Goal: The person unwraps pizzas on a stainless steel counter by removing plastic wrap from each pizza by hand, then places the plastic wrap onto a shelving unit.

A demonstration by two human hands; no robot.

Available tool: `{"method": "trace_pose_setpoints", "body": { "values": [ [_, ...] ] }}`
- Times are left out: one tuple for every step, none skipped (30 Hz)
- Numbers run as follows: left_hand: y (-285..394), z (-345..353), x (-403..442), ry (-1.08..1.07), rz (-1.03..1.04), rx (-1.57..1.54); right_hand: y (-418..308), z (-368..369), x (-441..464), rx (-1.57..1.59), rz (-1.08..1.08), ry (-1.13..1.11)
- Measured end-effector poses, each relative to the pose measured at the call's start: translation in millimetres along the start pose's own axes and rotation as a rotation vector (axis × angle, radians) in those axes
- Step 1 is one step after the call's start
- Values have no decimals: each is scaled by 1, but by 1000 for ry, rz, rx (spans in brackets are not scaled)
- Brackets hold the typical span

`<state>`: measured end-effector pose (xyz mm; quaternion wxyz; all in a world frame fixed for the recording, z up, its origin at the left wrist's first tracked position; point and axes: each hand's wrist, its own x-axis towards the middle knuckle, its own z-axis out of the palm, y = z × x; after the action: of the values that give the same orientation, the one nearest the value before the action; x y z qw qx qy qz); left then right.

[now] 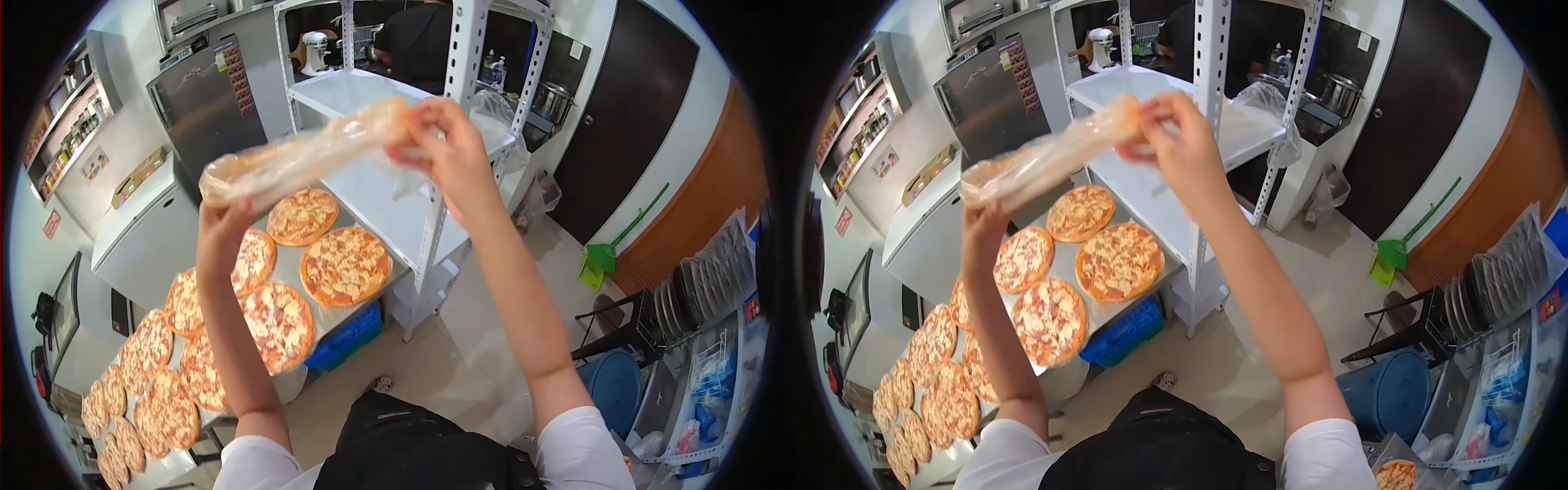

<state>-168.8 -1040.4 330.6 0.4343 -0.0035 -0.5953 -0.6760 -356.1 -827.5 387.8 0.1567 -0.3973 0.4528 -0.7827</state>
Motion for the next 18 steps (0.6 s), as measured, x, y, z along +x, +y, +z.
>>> {"method": "trace_pose_setpoints", "body": {
  "values": [
    [-6, -5, 31, -12, 6, 0, 5, 1, 29, 0, -12, 6],
    [-16, -10, 64, -43, 66, -27, 12, 3, 61, -131, -113, 34],
    [-28, -14, 97, -71, 121, -55, 20, 2, 93, -264, -208, 63],
    [-43, -12, 134, -16, 151, 30, 32, -9, 131, -524, -229, 112],
    [-61, -5, 172, 37, 181, 113, 40, -18, 158, -785, -246, 165],
    [-81, 11, 202, 68, 312, 83, 38, -14, 167, -793, -253, 175],
    [-102, 30, 228, 149, 471, 221, 37, -11, 174, -1049, -176, 295],
    [-125, 47, 249, 229, 629, 358, 37, -9, 178, -1300, -88, 423],
    [-152, 61, 259, 212, 546, 405, 39, -13, 175, -1257, -133, 360],
    [-180, 72, 269, 194, 466, 447, 40, -18, 168, -1218, -183, 299],
    [-205, 77, 274, 39, 398, 473, 39, -19, 156, -1238, -190, 323],
    [-230, 80, 275, -60, 358, 471, 38, -17, 138, -1195, -235, 220],
    [-247, 83, 271, -161, 316, 473, 37, -14, 119, -1146, -273, 117],
    [-254, 82, 268, -218, 244, 530, 33, -8, 102, -1053, -185, 114],
    [-259, 77, 268, -278, 172, 591, 28, -2, 90, -954, -100, 114],
    [-261, 74, 268, -308, 168, 581, 22, -1, 79, -960, -91, 145],
    [-256, 69, 267, -389, 205, 544, 17, -1, 66, -929, -54, 152],
    [-249, 63, 267, -468, 243, 505, 14, -5, 56, -896, -18, 159]
  ]
}}
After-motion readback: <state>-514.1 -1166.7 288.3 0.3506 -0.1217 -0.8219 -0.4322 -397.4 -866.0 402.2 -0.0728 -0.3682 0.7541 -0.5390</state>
